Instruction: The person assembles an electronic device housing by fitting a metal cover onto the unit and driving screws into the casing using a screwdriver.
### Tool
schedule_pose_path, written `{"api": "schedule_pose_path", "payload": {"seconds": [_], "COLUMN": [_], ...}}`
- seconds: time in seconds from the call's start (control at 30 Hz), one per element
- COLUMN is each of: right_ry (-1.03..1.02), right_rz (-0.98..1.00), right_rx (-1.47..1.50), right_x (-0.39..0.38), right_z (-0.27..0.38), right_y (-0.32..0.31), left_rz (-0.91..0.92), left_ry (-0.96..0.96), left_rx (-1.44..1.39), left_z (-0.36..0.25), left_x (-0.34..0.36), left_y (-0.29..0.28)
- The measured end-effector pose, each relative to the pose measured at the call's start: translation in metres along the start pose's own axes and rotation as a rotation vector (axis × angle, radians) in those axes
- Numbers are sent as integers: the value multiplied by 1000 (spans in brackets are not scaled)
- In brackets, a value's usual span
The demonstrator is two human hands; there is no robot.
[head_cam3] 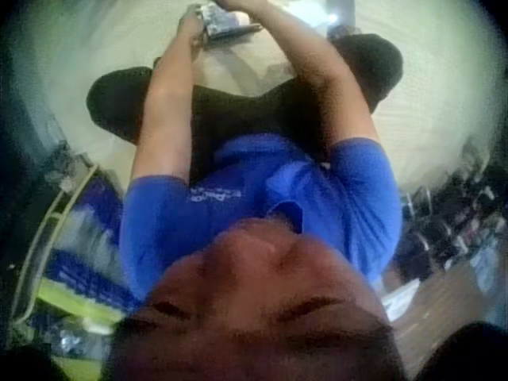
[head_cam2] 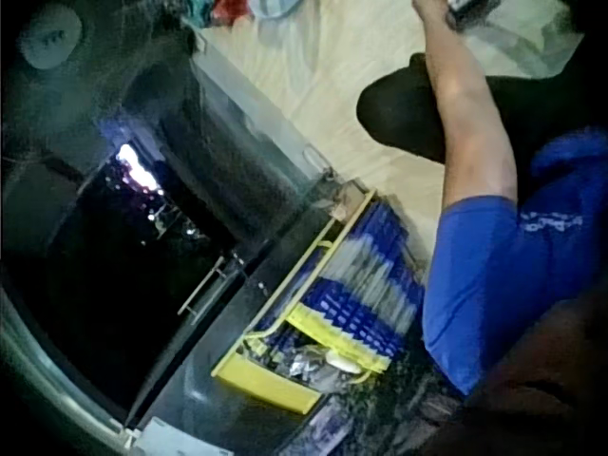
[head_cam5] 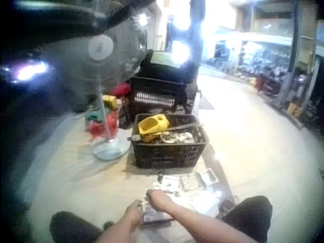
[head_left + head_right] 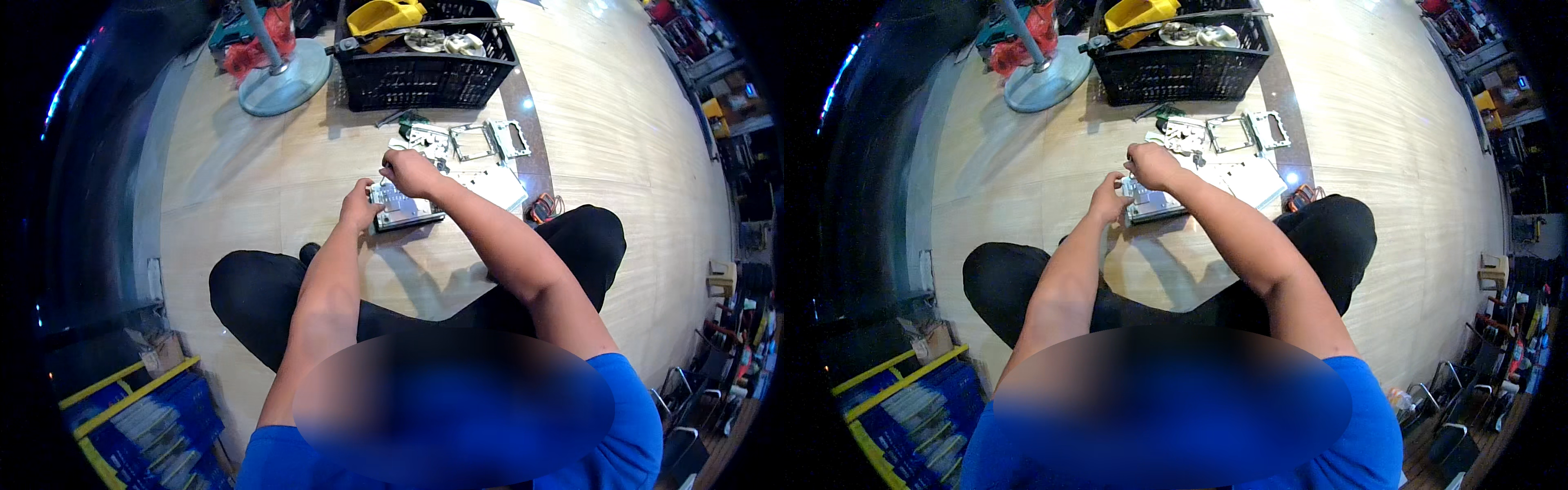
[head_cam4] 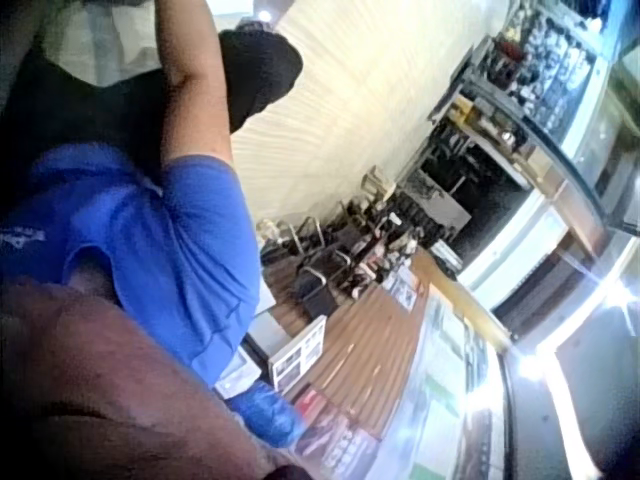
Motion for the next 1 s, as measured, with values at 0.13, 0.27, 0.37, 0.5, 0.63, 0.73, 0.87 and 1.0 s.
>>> {"api": "schedule_pose_path", "payload": {"seconds": [0.13,0.27,0.37,0.5,0.63,0.73,0.87,1.0], "right_ry": [-21,-51,-51,-128,-142,-117,11,39], "right_rz": [62,72,73,28,36,5,56,84], "right_rx": [5,-23,-90,-38,-23,1,-40,-159], "right_x": [-10,-17,-24,-48,-58,-58,-52,-50], "right_z": [4,15,22,29,38,43,37,22], "right_y": [4,7,-2,-40,-54,-45,-8,9], "left_rz": [-54,-135,-200,-173,-138,-112,-90,-105], "left_ry": [130,66,131,98,111,112,57,100], "left_rx": [22,-50,-50,-99,-95,-127,-115,-120], "left_z": [-6,0,-1,2,3,5,12,9], "left_x": [-20,-23,-19,-18,-13,-9,-6,-3], "left_y": [-7,-4,-9,-11,-9,-6,-5,-4]}}
Point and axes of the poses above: each hand's wrist, its own x-axis towards the middle knuckle, its own y-axis out of the palm, z = x × y, the point moved 6 cm from there along x, towards the middle knuckle, and after that the axes turned 15 degrees about -z, right-handed, at the moved point
